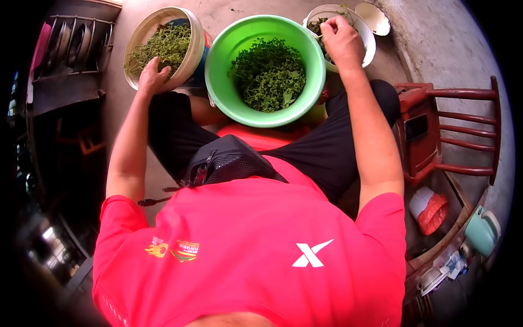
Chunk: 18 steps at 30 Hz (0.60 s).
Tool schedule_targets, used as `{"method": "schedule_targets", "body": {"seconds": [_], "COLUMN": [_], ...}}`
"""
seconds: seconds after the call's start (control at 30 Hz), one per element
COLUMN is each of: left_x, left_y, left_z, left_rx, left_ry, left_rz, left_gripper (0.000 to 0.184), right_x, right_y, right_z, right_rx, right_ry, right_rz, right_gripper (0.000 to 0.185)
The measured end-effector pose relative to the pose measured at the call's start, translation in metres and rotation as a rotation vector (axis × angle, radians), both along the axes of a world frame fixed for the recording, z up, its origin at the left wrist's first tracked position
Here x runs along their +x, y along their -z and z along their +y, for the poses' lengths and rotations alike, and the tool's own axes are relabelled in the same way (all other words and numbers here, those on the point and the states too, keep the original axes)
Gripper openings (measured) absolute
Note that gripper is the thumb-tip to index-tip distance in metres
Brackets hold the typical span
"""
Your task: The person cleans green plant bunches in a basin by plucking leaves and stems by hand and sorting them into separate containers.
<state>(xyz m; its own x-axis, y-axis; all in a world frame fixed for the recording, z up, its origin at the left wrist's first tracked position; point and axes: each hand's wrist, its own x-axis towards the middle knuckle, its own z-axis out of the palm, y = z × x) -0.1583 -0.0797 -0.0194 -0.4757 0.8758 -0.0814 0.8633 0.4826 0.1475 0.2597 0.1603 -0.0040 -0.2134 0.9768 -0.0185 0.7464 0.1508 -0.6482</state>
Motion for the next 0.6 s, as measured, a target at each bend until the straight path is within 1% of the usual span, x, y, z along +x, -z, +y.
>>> {"method": "schedule_targets", "body": {"seconds": [0.03, 0.1, 0.13, 0.17, 0.23, 0.27, 0.3, 0.37, 0.4, 0.43, 0.47, 0.5, 0.53, 0.57, 0.6], "left_x": [0.000, 0.004, 0.015, 0.027, 0.048, 0.065, 0.082, 0.108, 0.114, 0.119, 0.127, 0.133, 0.136, 0.136, 0.134], "left_y": [0.001, -0.003, -0.011, -0.019, -0.030, -0.035, -0.041, -0.036, -0.025, -0.015, -0.008, -0.005, -0.008, -0.005, -0.004], "left_z": [-0.006, -0.012, -0.013, -0.015, -0.017, -0.019, -0.019, -0.025, -0.024, -0.023, -0.021, -0.018, -0.016, -0.017, -0.020], "left_rx": [0.098, 0.176, 0.235, 0.346, 0.522, 0.512, 0.510, 0.356, 0.278, 0.197, 0.099, -0.002, -0.109, -0.129, -0.140], "left_ry": [0.024, 0.027, 0.035, 0.088, 0.220, 0.240, 0.263, 0.236, 0.324, 0.409, 0.494, 0.577, 0.678, 0.746, 0.790], "left_rz": [0.027, 0.076, 0.150, 0.168, -0.037, -0.155, -0.267, -0.494, -0.473, -0.451, -0.439, -0.428, -0.384, -0.317, -0.281], "left_gripper": [0.039, 0.035, 0.027, 0.022, 0.019, 0.018, 0.017, 0.016, 0.018, 0.020, 0.025, 0.030, 0.040, 0.044, 0.043], "right_x": [0.007, 0.023, 0.028, 0.030, 0.029, 0.026, 0.017, -0.017, -0.031, -0.045, -0.056, -0.066, -0.073, -0.078, -0.082], "right_y": [-0.010, -0.005, -0.006, -0.002, 0.009, 0.021, 0.033, 0.024, 0.032, 0.042, 0.052, 0.064, 0.073, 0.081, 0.093], "right_z": [0.013, 0.040, 0.047, 0.049, 0.048, 0.051, 0.049, 0.020, 0.009, -0.002, -0.010, -0.017, -0.024, -0.028, -0.028], "right_rx": [0.001, 0.016, -0.062, -0.062, 0.041, 0.083, 0.158, 0.026, -0.081, -0.130, -0.268, -0.325, -0.326, -0.397, -0.405], "right_ry": [0.018, 0.039, 0.001, 0.002, -0.032, -0.116, -0.212, -0.374, -0.481, -0.599, -0.681, -0.718, -0.744, -0.688, -0.636], "right_rz": [-0.129, -0.399, -0.519, -0.527, -0.677, -0.518, -0.342, -0.189, -0.204, -0.216, -0.218, -0.256, -0.318, -0.378, -0.408], "right_gripper": [0.024, 0.024, 0.030, 0.030, 0.036, 0.039, 0.036, 0.030, 0.030, 0.030, 0.031, 0.035, 0.041, 0.047, 0.051]}}
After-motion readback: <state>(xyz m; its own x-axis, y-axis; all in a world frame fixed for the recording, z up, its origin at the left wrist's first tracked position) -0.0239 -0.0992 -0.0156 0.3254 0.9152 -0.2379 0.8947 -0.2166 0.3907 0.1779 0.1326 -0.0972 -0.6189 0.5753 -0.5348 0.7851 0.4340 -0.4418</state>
